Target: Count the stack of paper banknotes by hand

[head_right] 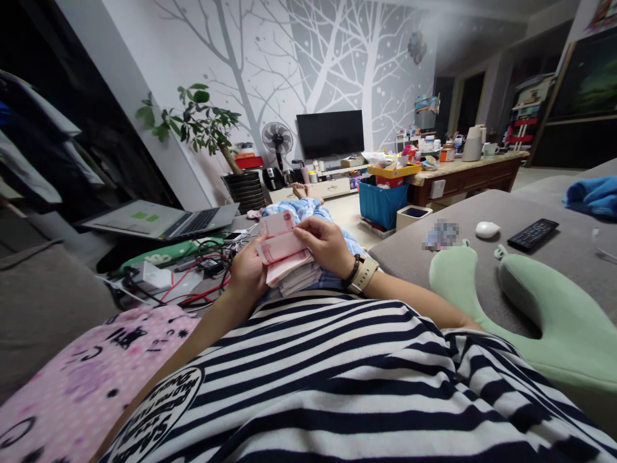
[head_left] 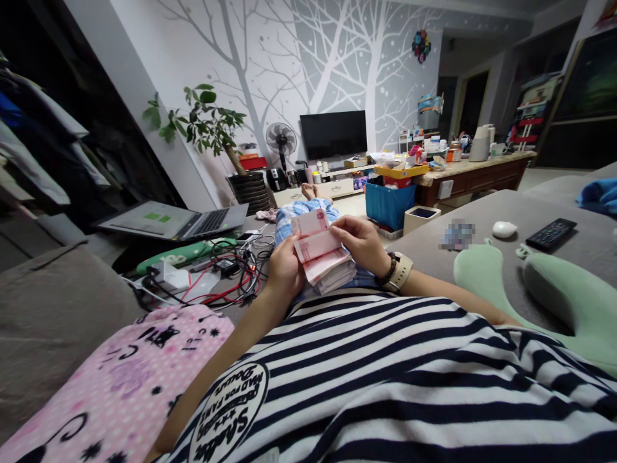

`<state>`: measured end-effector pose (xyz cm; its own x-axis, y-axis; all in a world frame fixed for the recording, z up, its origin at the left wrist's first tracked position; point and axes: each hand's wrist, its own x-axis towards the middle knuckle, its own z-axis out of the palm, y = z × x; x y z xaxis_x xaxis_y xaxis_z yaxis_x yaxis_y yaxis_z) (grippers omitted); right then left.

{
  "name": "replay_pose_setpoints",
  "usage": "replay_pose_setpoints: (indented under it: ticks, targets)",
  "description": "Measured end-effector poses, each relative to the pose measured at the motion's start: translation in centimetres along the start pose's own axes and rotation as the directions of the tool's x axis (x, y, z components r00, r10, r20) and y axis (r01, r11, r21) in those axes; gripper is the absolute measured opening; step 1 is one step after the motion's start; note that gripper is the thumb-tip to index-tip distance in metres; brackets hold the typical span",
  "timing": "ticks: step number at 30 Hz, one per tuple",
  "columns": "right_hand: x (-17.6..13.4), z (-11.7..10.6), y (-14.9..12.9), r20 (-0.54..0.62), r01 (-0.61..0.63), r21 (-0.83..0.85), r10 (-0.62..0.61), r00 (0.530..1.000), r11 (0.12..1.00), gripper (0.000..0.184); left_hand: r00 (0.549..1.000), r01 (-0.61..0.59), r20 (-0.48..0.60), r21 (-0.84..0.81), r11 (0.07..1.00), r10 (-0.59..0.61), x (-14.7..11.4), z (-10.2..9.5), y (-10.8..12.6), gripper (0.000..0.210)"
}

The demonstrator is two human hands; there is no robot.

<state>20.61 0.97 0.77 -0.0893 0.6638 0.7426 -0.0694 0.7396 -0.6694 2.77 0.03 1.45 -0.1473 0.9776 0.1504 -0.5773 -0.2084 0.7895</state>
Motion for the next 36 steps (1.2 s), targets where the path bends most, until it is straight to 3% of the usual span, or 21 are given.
replay_pose_setpoints:
  ticks: [8, 14, 20, 27, 36]
  targets:
    - [0.0, 0.1, -0.1, 0.006, -0.025, 0.004, 0.025, 1.0, 1.0, 0.074, 1.0, -0.013, -0.004, -0.006, 1.0, 0.013, 0.2, -0.2, 0.0, 0.017]
    - [-0.2, 0.2, -0.4, 0.015, -0.041, 0.037, 0.041, 0.999, 0.998, 0.079, 0.999, -0.026, 0.025, -0.011, 1.0, 0.027, 0.5, -0.5, -0.1, 0.028]
    - [0.1, 0.0, 0.5, -0.062, -0.047, -0.002, 0.047, 0.997, 0.999, 0.071, 1.0, -0.028, 0.013, -0.001, 1.0, 0.028, 0.2, -0.6, 0.1, 0.025]
    - [0.1, -0.3, 1.1, -0.071, -0.079, -0.027, 0.077, 0.995, 0.997, 0.059, 0.999, -0.026, -0.02, 0.009, 1.0, 0.026, -0.2, -0.2, 0.3, 0.019]
    - [0.1, -0.2, 0.9, -0.099, -0.069, -0.068, 0.062, 0.993, 0.995, 0.058, 0.998, -0.03, 0.049, 0.006, 1.0, 0.029, 0.0, -0.5, -0.3, 0.023]
